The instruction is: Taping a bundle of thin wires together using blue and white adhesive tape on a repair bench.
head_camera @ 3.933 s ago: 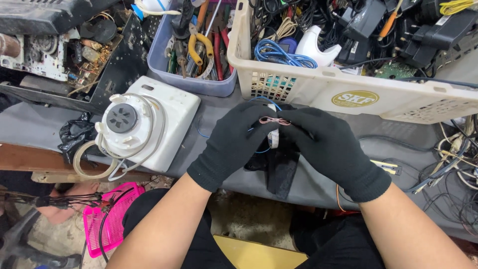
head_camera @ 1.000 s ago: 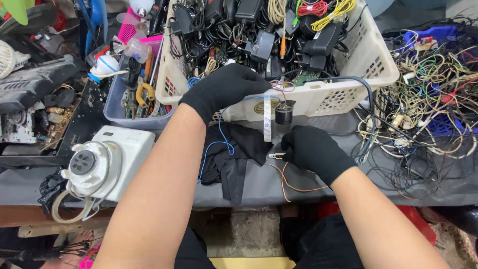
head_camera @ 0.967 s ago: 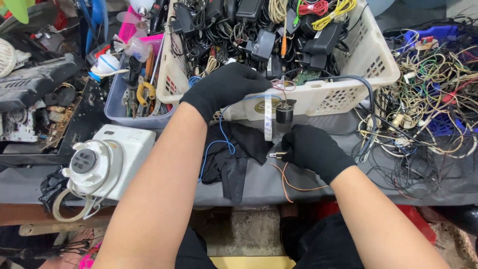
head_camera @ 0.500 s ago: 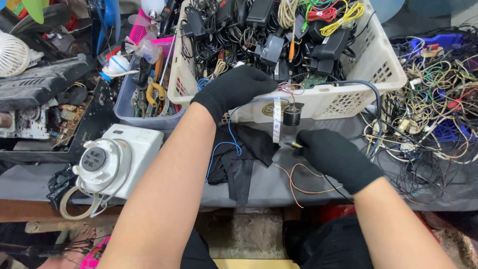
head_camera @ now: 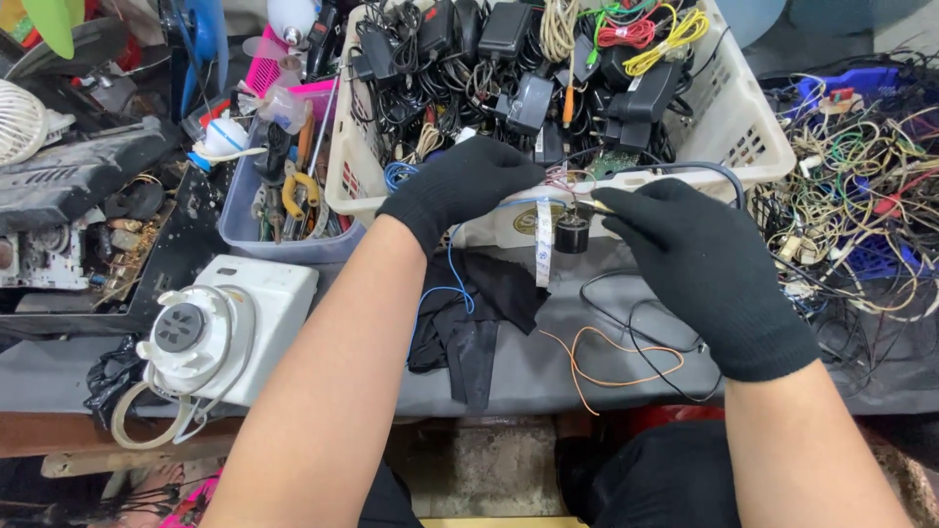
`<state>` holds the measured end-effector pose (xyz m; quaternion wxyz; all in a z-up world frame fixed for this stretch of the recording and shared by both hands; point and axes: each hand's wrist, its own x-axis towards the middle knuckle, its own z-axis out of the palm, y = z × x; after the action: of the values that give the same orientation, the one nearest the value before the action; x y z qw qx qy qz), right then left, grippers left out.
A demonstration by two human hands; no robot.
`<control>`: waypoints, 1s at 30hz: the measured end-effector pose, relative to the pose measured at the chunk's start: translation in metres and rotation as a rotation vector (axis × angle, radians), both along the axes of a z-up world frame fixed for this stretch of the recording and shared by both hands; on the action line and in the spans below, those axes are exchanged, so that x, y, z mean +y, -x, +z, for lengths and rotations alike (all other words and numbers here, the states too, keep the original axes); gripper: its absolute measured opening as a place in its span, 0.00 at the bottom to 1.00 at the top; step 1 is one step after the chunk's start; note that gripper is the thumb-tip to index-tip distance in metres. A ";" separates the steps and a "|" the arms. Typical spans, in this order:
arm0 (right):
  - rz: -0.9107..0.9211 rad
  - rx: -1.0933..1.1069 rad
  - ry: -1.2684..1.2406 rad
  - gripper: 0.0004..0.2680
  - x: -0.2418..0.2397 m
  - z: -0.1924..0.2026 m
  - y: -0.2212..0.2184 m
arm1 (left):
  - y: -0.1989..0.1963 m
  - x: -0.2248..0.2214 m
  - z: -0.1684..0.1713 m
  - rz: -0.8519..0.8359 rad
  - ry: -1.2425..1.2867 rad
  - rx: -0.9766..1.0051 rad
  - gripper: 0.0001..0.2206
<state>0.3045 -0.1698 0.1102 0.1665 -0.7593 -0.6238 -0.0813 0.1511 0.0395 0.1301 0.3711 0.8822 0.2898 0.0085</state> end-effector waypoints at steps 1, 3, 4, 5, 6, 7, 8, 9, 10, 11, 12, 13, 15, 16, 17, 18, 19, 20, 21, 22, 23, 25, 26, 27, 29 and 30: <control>0.002 -0.003 -0.003 0.12 0.005 0.001 0.001 | 0.000 0.000 0.000 0.002 -0.003 -0.003 0.20; 0.013 -0.146 -0.055 0.10 0.013 0.002 0.003 | -0.001 0.000 -0.001 0.019 0.038 -0.013 0.19; 0.010 -0.147 -0.057 0.10 0.018 0.001 0.002 | -0.001 0.003 -0.005 0.017 0.037 -0.014 0.19; 0.017 -0.213 -0.059 0.10 0.023 -0.001 0.002 | -0.002 0.005 -0.008 0.006 0.038 -0.057 0.19; 0.025 -0.278 -0.060 0.11 0.027 -0.002 0.001 | -0.002 0.006 -0.012 -0.003 0.042 -0.099 0.19; 0.024 -0.278 -0.059 0.11 0.030 -0.001 0.003 | -0.002 0.007 -0.014 -0.004 0.043 -0.099 0.19; 0.048 -0.318 -0.040 0.11 0.034 0.002 0.004 | -0.002 0.008 -0.015 -0.025 0.040 -0.119 0.19; 0.071 -0.358 -0.022 0.12 0.038 0.004 0.005 | -0.002 0.009 -0.016 -0.046 0.037 -0.139 0.20; 0.073 -0.358 -0.023 0.12 0.042 0.004 0.005 | -0.002 0.008 -0.013 -0.043 0.036 -0.140 0.20; 0.066 -0.396 0.008 0.14 0.046 0.005 0.004 | -0.002 0.007 -0.011 -0.024 0.053 -0.115 0.19; 0.057 -0.432 0.040 0.17 0.049 0.006 0.003 | -0.002 0.006 -0.009 -0.006 0.070 -0.089 0.19; 0.059 -0.432 0.038 0.17 0.052 0.009 0.006 | -0.002 0.008 -0.010 -0.004 0.069 -0.089 0.19; 0.074 -0.473 0.069 0.12 0.056 0.016 0.008 | -0.005 0.010 -0.013 -0.026 0.051 -0.098 0.19; 0.075 -0.474 0.069 0.12 0.058 0.018 0.009 | -0.005 0.012 -0.016 -0.025 0.051 -0.099 0.19; 0.061 -0.522 0.104 0.14 0.059 0.019 0.010 | -0.006 0.014 -0.019 -0.051 0.031 -0.128 0.19; 0.047 -0.571 0.139 0.16 0.061 0.020 0.011 | -0.007 0.016 -0.023 -0.076 0.011 -0.157 0.20; 0.049 -0.573 0.139 0.16 0.060 0.022 0.011 | -0.008 0.017 -0.025 -0.074 0.012 -0.159 0.20; 0.026 -0.580 0.157 0.13 0.060 0.024 0.012 | -0.009 0.018 -0.026 -0.066 0.015 -0.153 0.19; 0.003 -0.587 0.175 0.10 0.059 0.026 0.012 | -0.010 0.019 -0.028 -0.059 0.018 -0.146 0.20; 0.003 -0.588 0.176 0.10 0.059 0.027 0.011 | -0.010 0.019 -0.027 -0.059 0.019 -0.147 0.20; 0.011 -0.633 0.179 0.11 0.059 0.028 0.010 | -0.011 0.018 -0.026 -0.043 0.005 -0.115 0.21; 0.021 -0.675 0.187 0.12 0.057 0.032 0.012 | -0.009 0.016 -0.024 -0.026 -0.005 -0.080 0.23; 0.004 -0.636 0.206 0.12 0.056 0.036 0.014 | -0.009 0.014 -0.022 -0.007 0.018 -0.082 0.21; -0.014 -0.598 0.224 0.12 0.055 0.040 0.016 | -0.009 0.013 -0.019 0.012 0.042 -0.084 0.19; -0.068 -0.510 0.233 0.10 0.046 0.045 0.020 | -0.010 0.017 -0.023 -0.016 0.011 -0.104 0.21; -0.114 -0.417 0.247 0.09 0.040 0.047 0.022 | -0.010 0.017 -0.026 -0.039 -0.012 -0.119 0.23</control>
<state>0.2822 -0.1294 0.1569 -0.0645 -0.7747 -0.6060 -0.1686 0.1607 0.0569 0.1038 0.3826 0.8878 0.2499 0.0554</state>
